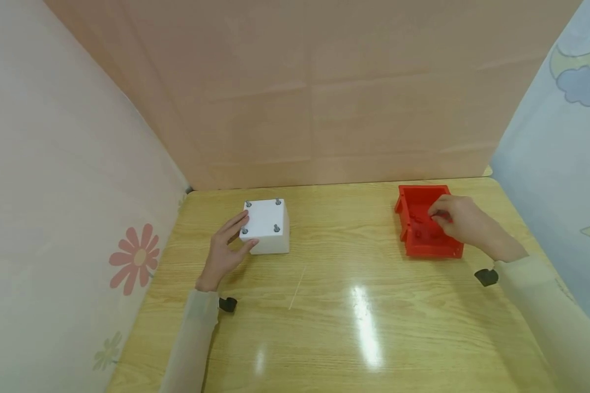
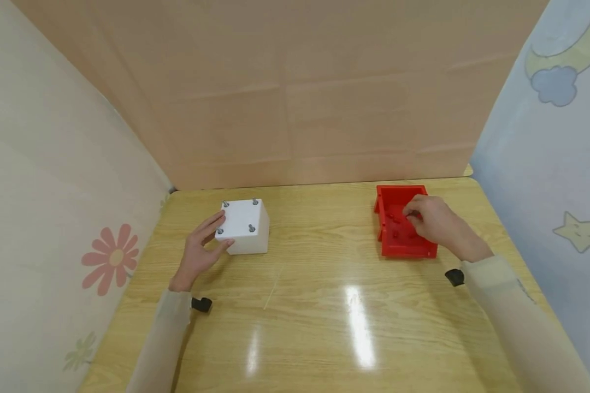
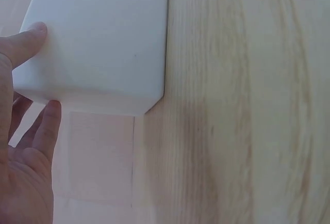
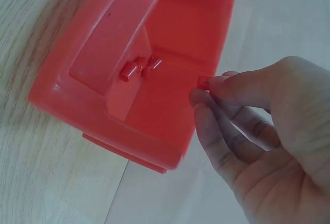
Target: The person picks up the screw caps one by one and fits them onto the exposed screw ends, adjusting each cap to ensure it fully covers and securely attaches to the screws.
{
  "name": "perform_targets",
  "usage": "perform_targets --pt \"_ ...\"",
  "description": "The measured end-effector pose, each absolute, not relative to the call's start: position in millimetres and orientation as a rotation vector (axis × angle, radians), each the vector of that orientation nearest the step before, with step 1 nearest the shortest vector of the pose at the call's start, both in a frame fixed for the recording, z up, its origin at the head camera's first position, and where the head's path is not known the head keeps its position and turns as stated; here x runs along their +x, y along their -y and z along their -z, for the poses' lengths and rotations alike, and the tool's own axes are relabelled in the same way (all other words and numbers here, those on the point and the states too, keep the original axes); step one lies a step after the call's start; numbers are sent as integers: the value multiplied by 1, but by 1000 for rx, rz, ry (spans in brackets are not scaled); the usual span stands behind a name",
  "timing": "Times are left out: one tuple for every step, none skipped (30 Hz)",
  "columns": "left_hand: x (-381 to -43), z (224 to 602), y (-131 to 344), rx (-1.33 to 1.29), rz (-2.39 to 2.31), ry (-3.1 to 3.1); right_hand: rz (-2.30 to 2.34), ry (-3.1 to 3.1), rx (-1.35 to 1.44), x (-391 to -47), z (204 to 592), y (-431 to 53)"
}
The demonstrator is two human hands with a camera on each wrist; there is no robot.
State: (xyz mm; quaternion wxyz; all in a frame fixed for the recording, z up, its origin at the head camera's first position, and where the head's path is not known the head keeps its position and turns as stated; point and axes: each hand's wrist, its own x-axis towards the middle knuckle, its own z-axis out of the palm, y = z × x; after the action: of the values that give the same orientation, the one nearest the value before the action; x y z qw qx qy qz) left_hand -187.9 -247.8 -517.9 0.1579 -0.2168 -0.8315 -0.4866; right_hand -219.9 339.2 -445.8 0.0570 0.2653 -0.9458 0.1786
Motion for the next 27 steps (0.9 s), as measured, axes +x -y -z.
perform_targets --pt "-188 518 248 -625 1396 2375 -533 2862 804 -219 446 -339" --pt "-188 518 248 -630 1400 2372 -529 2857 803 -219 445 -339" --pt "-188 518 248 -635 1403 2369 -527 2852 802 -219 445 -339" --pt "-188 518 248 -638 1403 2366 -522 2845 801 -218 445 -339" --pt "-188 518 248 -639 1403 2364 -519 2838 800 -218 445 -339" --pt "-188 519 248 -640 1404 2360 -519 2833 801 -217 444 -339" --pt "-188 519 249 -642 1405 2356 -516 2827 802 -217 444 -339" --pt "-189 520 249 -643 1406 2353 -514 2822 803 -216 444 -339" --pt "-189 520 249 -645 1405 2350 -514 2816 804 -215 443 -338" --pt "-189 521 249 -646 1408 2346 -513 2810 805 -215 443 -338" --pt "-189 522 249 -644 1415 2344 -512 2804 805 -214 443 -338" --pt "-189 522 249 -641 1423 2345 -510 2793 807 -213 442 -338" --pt "-189 522 249 -637 1433 2346 -510 2784 807 -214 442 -337" --pt "-189 522 249 -635 1443 2343 -511 2781 804 -213 441 -337" --pt "-189 523 249 -636 1454 2338 -513 2770 806 -214 441 -336" --pt "-189 523 249 -635 1470 2337 -514 2765 805 -213 440 -335" --pt "-190 522 249 -634 1487 2336 -517 2763 800 -213 440 -335" --pt "-190 522 248 -634 1502 2336 -521 2761 796 -212 439 -334" --pt "-190 522 248 -633 1516 2334 -525 2762 789 -212 439 -334" --pt "-190 522 248 -630 1526 2335 -529 2764 783 -211 439 -333" --pt "-190 521 248 -623 1538 2341 -532 2760 782 -211 439 -332" --pt "-189 521 248 -615 1550 2349 -537 2759 777 -211 438 -332" --pt "-189 521 248 -605 1556 2355 -541 2756 775 -210 438 -331" --pt "-189 521 248 -595 1562 2361 -544 2749 776 -210 437 -330" --pt "-189 521 249 -584 1563 2368 -549 2745 776 -210 436 -329" --pt "-188 522 249 -575 1568 2372 -553 2742 776 -210 435 -328" --pt "-187 522 250 -568 1572 2374 -559 2739 777 -210 434 -327"
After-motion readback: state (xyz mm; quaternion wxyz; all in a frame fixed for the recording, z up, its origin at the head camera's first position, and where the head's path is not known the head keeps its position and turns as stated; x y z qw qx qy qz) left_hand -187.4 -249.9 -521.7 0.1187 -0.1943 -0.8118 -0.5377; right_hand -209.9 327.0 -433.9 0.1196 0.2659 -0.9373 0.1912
